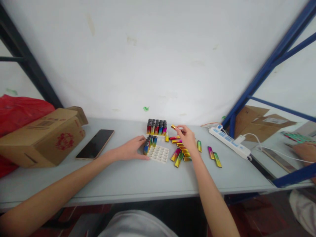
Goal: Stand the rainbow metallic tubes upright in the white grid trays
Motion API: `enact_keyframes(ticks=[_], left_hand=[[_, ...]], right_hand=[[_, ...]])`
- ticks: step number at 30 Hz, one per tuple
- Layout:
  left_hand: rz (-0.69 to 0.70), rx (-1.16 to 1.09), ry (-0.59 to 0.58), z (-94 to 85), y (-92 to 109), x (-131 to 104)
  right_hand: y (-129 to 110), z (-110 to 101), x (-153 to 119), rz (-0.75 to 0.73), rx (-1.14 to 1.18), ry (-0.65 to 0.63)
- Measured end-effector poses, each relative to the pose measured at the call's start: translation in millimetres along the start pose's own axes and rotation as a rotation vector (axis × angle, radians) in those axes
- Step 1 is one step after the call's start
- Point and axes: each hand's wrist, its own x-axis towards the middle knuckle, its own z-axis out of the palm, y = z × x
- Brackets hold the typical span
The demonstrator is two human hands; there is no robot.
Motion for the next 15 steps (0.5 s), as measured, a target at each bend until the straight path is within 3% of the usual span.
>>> enact_keyframes(ticks=[7,11,15], left_hand=[[0.012,-0.001,0.007,1.5,-1,0],[0.015,0.017,0.001,3.0,-3,-1],[0.019,0.026,-0.003,3.6,-3,-1]], right_hand=[[-17,33,-11,0.213,0.399,-0.028],[-29,45,-18,0.204,0.614,-0.181],[-39,48,-25,0.274,0.591,-0.188]])
